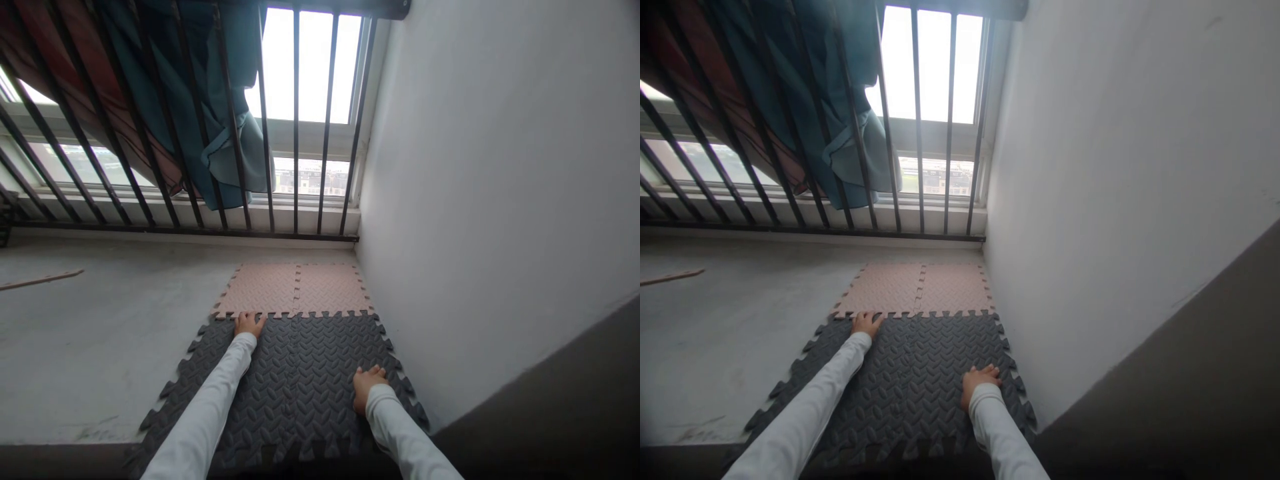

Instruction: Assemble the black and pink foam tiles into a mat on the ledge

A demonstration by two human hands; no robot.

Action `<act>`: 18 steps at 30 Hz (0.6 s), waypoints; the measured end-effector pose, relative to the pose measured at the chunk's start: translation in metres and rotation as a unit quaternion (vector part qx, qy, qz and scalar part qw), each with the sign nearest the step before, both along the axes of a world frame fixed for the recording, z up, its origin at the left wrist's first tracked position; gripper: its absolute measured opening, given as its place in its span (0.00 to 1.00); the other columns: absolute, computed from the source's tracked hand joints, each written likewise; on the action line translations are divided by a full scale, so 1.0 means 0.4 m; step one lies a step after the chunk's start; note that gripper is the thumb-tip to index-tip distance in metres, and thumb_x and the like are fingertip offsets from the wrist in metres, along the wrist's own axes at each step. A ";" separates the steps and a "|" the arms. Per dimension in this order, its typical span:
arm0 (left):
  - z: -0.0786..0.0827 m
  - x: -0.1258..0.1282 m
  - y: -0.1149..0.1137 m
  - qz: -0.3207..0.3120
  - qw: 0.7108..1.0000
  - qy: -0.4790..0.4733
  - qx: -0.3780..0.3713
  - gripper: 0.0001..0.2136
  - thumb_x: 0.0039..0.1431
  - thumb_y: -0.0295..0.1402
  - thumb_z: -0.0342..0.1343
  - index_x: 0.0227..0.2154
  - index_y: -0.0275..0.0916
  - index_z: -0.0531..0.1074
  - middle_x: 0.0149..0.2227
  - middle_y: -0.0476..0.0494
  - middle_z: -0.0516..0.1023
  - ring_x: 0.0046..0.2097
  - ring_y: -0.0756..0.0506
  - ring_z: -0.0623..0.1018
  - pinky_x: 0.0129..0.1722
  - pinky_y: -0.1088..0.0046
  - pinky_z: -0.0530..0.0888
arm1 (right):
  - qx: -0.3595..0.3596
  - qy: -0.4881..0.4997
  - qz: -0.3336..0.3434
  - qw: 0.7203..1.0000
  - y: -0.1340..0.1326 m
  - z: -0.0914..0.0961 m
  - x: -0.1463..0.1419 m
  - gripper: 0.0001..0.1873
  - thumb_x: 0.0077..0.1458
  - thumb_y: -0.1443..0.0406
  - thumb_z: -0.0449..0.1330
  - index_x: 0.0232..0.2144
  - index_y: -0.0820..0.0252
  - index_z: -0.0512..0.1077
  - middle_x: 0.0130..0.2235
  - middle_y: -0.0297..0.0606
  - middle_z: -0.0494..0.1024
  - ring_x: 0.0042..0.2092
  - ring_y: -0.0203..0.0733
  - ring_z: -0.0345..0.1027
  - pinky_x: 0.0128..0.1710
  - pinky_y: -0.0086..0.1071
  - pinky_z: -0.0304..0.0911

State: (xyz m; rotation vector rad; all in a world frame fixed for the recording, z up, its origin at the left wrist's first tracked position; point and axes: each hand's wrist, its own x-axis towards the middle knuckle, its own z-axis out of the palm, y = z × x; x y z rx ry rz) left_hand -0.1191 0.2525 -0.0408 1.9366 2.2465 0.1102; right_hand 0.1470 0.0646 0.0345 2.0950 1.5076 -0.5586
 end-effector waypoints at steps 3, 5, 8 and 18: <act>0.004 -0.002 -0.003 0.007 1.000 0.005 -0.008 0.25 0.53 0.46 0.38 0.48 0.37 0.65 0.51 0.36 0.63 0.52 0.41 0.62 0.50 0.67 0.58 | 0.007 0.000 -0.005 1.000 0.001 -0.001 -0.001 0.45 0.35 0.64 0.61 0.56 0.69 0.51 0.57 0.68 0.49 0.56 0.69 0.45 0.45 0.59 0.52; 0.005 -0.002 -0.017 -0.007 1.000 0.014 -0.015 0.26 0.52 0.47 0.39 0.49 0.37 0.63 0.52 0.36 0.61 0.52 0.40 0.61 0.49 0.66 0.59 | 0.004 0.005 -0.007 1.000 0.002 -0.002 -0.001 0.45 0.35 0.65 0.61 0.56 0.69 0.51 0.57 0.69 0.48 0.56 0.69 0.45 0.45 0.59 0.52; 0.012 -0.006 -0.042 -0.062 0.997 0.053 -0.016 0.26 0.52 0.46 0.40 0.52 0.38 0.59 0.54 0.38 0.59 0.54 0.40 0.58 0.50 0.64 0.59 | 0.000 0.010 -0.007 1.000 0.003 -0.004 0.000 0.44 0.36 0.65 0.61 0.56 0.69 0.50 0.57 0.69 0.47 0.56 0.68 0.44 0.45 0.57 0.52; 0.024 -0.118 0.014 -0.019 0.998 0.062 -0.015 0.24 0.55 0.44 0.38 0.53 0.42 0.59 0.57 0.40 0.55 0.57 0.42 0.56 0.54 0.68 0.55 | 0.005 -0.001 0.001 1.000 0.004 -0.011 0.003 0.44 0.35 0.65 0.60 0.56 0.68 0.50 0.57 0.68 0.48 0.56 0.69 0.46 0.44 0.59 0.52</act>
